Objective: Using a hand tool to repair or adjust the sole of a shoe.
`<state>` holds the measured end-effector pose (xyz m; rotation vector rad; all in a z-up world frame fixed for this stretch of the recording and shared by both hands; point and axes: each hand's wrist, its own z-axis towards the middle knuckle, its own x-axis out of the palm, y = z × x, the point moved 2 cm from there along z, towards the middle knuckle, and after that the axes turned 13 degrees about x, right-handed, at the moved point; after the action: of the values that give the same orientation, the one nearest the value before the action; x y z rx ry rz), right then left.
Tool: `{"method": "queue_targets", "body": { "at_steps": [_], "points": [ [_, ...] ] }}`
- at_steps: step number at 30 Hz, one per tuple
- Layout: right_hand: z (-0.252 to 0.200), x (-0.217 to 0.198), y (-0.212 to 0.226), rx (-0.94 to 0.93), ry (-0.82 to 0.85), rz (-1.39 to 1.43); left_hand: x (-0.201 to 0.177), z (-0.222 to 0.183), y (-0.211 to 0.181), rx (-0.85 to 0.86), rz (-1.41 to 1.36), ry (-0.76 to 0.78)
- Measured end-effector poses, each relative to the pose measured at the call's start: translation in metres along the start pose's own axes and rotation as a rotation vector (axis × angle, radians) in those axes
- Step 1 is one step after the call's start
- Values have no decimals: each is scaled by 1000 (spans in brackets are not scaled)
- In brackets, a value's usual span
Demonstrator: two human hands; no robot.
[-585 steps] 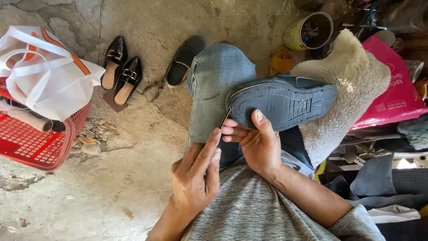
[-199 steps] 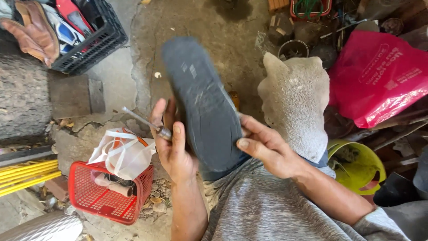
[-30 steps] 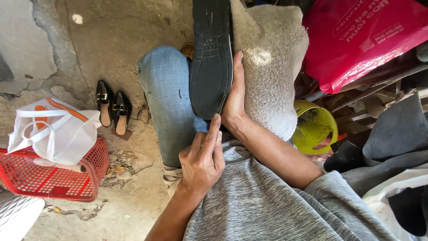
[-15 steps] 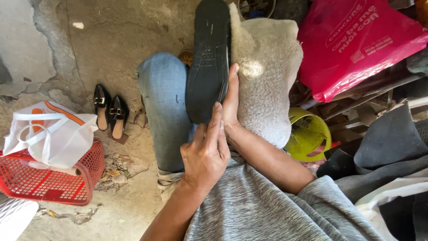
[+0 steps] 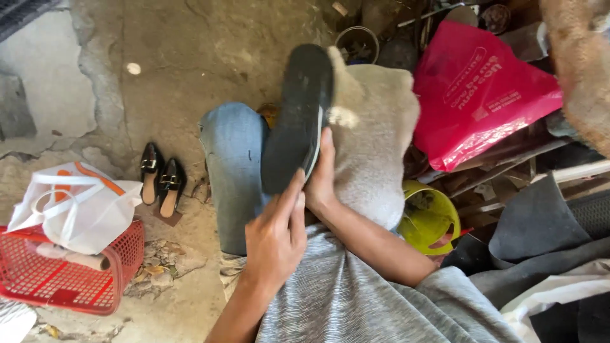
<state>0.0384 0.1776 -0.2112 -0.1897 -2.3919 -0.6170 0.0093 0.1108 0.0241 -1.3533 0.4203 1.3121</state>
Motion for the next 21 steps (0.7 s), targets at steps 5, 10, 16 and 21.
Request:
{"method": "queue_targets", "body": {
  "at_steps": [5, 10, 16, 21],
  "points": [
    [-96, 70, 73, -131, 362, -126, -41, -34, 14, 10, -210, 95],
    [-108, 51, 85, -233, 332, -480, -48, -45, 23, 46, -289, 126],
    [-110, 36, 88, 4, 503, -331, -70, -55, 24, 139, -152, 165],
    [-116, 32, 81, 201, 566, -604, -78, -81, 33, 77, -166, 241]
  ]
}}
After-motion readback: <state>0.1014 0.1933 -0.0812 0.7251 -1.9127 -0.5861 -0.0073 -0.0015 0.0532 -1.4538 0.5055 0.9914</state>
